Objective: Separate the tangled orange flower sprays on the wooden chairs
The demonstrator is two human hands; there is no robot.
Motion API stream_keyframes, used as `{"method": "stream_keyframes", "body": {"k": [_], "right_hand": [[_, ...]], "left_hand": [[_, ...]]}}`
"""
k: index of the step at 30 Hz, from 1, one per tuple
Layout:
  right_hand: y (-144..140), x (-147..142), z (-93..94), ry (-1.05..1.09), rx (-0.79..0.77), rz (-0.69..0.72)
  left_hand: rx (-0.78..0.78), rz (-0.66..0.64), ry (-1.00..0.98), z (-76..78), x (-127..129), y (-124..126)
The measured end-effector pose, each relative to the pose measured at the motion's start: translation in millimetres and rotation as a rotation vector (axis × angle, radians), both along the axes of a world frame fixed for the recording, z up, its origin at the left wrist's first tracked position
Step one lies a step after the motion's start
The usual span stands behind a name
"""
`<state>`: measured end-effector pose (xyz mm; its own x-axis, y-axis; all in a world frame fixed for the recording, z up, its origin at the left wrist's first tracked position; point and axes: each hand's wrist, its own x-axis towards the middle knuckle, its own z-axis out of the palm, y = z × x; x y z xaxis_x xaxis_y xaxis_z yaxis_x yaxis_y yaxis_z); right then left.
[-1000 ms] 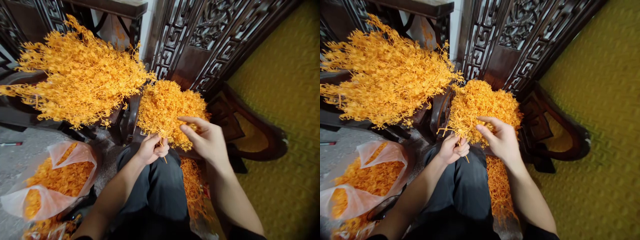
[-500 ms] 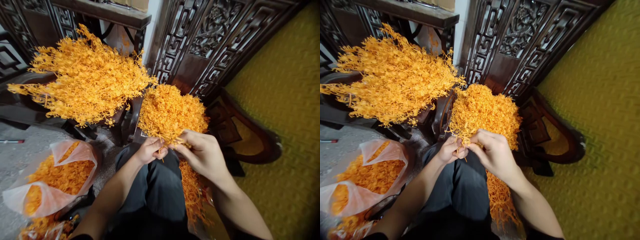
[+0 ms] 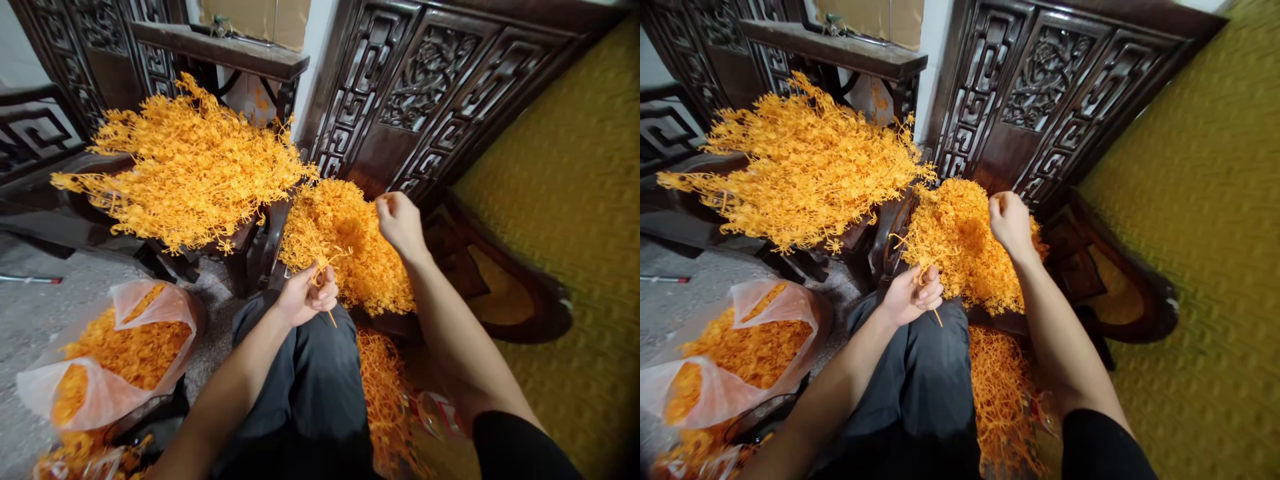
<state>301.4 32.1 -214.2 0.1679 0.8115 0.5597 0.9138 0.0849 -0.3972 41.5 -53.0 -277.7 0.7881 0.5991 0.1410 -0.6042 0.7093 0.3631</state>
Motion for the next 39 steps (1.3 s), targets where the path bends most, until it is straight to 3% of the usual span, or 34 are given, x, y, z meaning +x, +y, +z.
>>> {"method": "stream_keyframes", "body": {"k": [3, 5, 7, 8, 10, 12, 14, 17, 20, 23, 25, 28, 31, 32, 34, 35, 37, 39], "right_hand": [[33, 18, -43.1, -0.273, -0.302, -0.161], [44, 27, -61.4, -0.36, -0.542, -0.14], [46, 31, -67.0, -0.372, -0.678, -0.086], [42, 30, -65.2, -0.366, -0.659, -0.063], [23, 21, -55.3, -0.341, -0.446, -0.017], [-13, 1, -42.1, -0.252, -0.147, 0.044], [-62, -26, -31.9, -0.023, 0.059, 0.11], [-133, -66, -30.6, 0.172, -0.097, 0.382], [-184, -90, -47.1, 0.324, -0.01, 0.298], [-223, -100, -74.0, 0.545, 0.054, 0.107], [-250, -103, -94.7, 0.659, 0.047, 0.028], [-285, -100, -130.0, 0.668, 0.042, -0.025], [-306, -78, -176.1, 0.536, 0.008, -0.048], [-310, -64, -194.6, 0.511, -0.028, -0.116], [-318, -31, -232.7, 0.476, -0.139, -0.439], [-322, -13, -250.0, 0.446, -0.278, -0.574], [-332, 16, -275.3, 0.366, -0.554, -0.687], [-340, 30, -285.7, 0.309, -0.681, -0.686]], "left_hand": [[0.004, 0.004, 0.056, -1.3, -1, -1], [0.008, 0.013, 0.095, -2.1, -2, -1], [0.013, 0.024, 0.125, -1.7, -2, -1], [0.021, 0.032, 0.139, -0.9, -2, -1], [0.055, 0.076, 0.178, 1.8, 1, -2], [0.105, 0.175, 0.244, 4.6, 6, -5], [0.15, 0.315, 0.339, 6.1, 16, -10], [0.316, 0.507, 0.529, 6.2, 32, -25], [0.736, 0.641, 0.763, 6.8, 45, -46], [1.139, 0.713, 0.888, 7.4, 53, -68], [1.315, 0.665, 0.894, 6.4, 56, -77], [1.544, 0.389, 0.881, 4.2, 53, -83], [1.71, 0.107, 0.852, 1.8, 45, -81], [1.744, 0.095, 0.869, 0.8, 42, -80], [1.83, 0.109, 0.906, -0.7, 39, -77], [1.88, 0.115, 0.909, -1.0, 38, -76], [1.969, 0.114, 0.888, -0.4, 39, -74], [2.019, 0.121, 0.863, 1.2, 41, -73]]}}
